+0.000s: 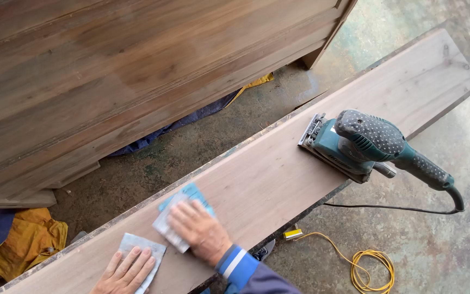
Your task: Sanding a long wooden plank using sandpaper and an electric sander to achieve a smooth finish.
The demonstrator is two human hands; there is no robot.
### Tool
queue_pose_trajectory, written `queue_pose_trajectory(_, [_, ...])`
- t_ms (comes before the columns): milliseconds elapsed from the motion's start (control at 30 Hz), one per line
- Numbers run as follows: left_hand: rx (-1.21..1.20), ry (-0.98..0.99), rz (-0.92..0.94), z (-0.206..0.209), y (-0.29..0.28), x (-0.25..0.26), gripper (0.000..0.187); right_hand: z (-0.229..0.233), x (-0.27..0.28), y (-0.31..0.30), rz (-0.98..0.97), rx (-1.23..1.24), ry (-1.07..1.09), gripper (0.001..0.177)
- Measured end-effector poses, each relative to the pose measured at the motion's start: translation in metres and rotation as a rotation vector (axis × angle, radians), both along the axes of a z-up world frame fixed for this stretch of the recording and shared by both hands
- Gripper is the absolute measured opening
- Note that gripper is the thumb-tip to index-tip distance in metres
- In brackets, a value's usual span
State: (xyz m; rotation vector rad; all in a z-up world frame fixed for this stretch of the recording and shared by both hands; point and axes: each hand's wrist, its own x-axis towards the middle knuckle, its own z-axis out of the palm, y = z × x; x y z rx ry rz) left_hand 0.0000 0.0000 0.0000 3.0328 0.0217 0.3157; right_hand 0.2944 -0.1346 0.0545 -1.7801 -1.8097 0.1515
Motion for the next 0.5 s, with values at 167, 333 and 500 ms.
queue_pose_trajectory(167, [-0.105, 0.142, -0.107, 0.045, -0.017, 0.129, 0.069, -0.029, 0.144, -0.062, -0.547, -0.267, -0.026, 0.055])
queue_pose_trajectory(333, [-0.209, 0.304, -0.158, 0.066, -0.031, 0.287, 0.072, -0.017, 0.176, -0.144, -0.806, -0.188, -0.190, 0.046])
queue_pose_trajectory(500, [-0.173, 0.166, -0.040, 0.050, -0.077, 0.380, 0.075, -0.002, 0.180, -0.136, -1.097, -0.110, 0.091, 0.037])
